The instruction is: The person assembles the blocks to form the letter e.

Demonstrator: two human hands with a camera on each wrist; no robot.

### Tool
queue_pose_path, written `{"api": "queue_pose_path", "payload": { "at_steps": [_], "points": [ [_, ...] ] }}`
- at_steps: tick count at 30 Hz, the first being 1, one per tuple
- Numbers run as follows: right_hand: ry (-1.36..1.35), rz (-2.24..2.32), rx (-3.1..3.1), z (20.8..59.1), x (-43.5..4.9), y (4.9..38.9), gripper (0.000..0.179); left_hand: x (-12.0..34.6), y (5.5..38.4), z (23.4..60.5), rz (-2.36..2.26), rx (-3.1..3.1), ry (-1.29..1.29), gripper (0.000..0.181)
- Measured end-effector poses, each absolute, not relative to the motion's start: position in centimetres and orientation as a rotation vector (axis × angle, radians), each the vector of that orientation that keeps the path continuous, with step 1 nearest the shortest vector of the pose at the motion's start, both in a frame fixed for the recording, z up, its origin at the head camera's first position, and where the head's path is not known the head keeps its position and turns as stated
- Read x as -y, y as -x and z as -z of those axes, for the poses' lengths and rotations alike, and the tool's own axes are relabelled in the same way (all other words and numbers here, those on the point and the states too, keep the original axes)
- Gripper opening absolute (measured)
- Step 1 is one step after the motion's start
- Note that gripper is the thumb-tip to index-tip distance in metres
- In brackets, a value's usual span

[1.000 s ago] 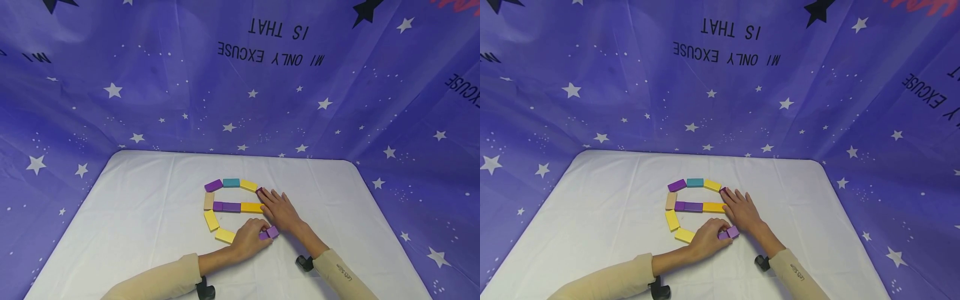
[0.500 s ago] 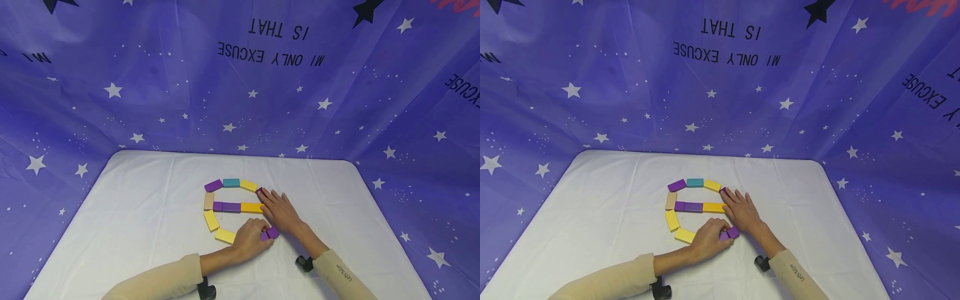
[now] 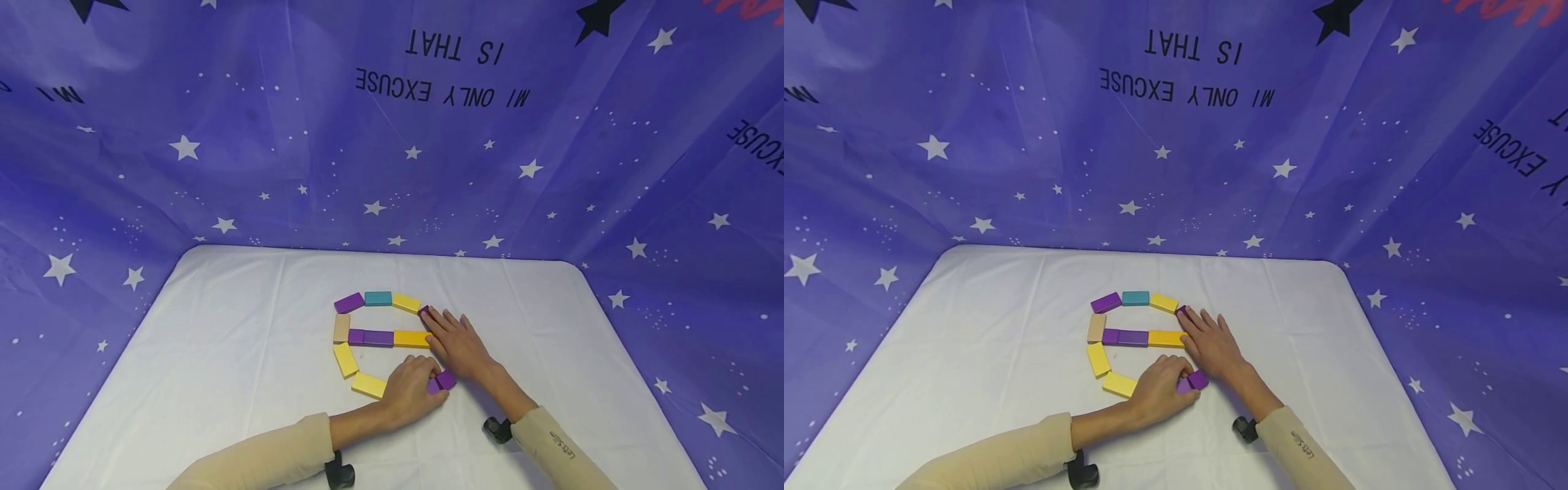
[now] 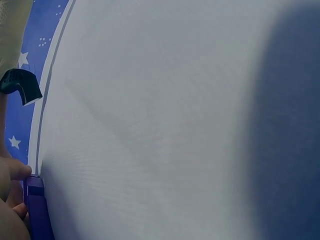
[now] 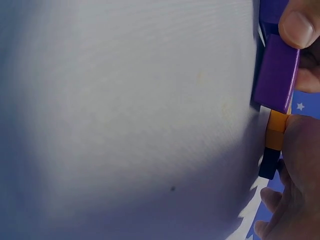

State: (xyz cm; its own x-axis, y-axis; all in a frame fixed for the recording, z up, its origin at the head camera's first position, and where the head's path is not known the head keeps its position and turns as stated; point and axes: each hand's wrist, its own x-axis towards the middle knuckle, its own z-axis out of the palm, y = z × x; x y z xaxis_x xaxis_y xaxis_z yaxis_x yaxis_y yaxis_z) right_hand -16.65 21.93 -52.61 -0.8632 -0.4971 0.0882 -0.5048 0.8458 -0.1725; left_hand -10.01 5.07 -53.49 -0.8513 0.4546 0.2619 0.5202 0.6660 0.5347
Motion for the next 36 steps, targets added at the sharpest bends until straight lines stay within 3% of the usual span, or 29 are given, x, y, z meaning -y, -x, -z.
{"api": "queue_pose_path", "payload": {
  "at_steps": [19,30,36],
  "points": [
    [-0.773,-0.459,3.022,52.4,-21.9,16.9,0.052,-4.4,10.6,52.3,1.131,2.796,0.846,0.024],
    [-0.755,-0.531,3.051,52.6,-22.1,17.2,0.053,-1.2,12.0,51.3,1.182,2.759,0.771,0.024],
    [-0.732,-0.554,3.021,52.7,-22.6,17.3,0.053,2.0,13.9,50.8,1.053,2.709,0.759,0.035]
  ]
}}
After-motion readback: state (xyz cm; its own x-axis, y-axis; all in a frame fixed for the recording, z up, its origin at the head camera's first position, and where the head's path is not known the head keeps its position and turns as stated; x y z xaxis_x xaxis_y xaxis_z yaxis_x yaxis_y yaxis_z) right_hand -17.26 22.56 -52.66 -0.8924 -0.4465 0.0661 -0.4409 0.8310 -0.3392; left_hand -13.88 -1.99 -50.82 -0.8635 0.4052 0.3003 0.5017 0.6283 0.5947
